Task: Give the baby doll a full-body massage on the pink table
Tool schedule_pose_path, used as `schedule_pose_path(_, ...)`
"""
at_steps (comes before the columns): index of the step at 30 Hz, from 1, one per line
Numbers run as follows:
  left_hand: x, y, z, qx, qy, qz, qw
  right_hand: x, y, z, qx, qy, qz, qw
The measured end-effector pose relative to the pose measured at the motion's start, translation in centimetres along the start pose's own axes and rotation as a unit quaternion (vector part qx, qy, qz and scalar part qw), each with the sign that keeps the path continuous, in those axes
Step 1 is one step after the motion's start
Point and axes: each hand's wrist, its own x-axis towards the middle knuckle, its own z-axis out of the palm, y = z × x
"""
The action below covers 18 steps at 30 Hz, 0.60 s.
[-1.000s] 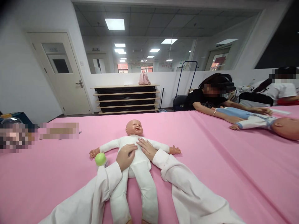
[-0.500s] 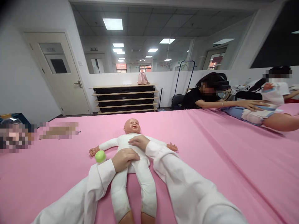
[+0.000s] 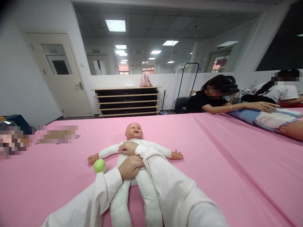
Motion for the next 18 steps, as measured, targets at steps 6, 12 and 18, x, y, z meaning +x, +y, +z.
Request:
schedule_pose_path(6,-0.6,-0.2,0.1,-0.015,0.085,-0.081,0.993,-0.3,1.2,-0.2,-0.009,0.054,0.059,0.997)
schedule_pose_path(12,-1.5,-0.6,0.2,-0.018,0.182,-0.192,0.964,-2.6,1.8,0.0,0.003,0.127,0.094,0.987)
schedule_pose_path(18,-2.8,-1.5,0.5,0.013,0.270,-0.210,0.940,-5.7,1.2,0.7,-0.022,0.198,0.118,0.973)
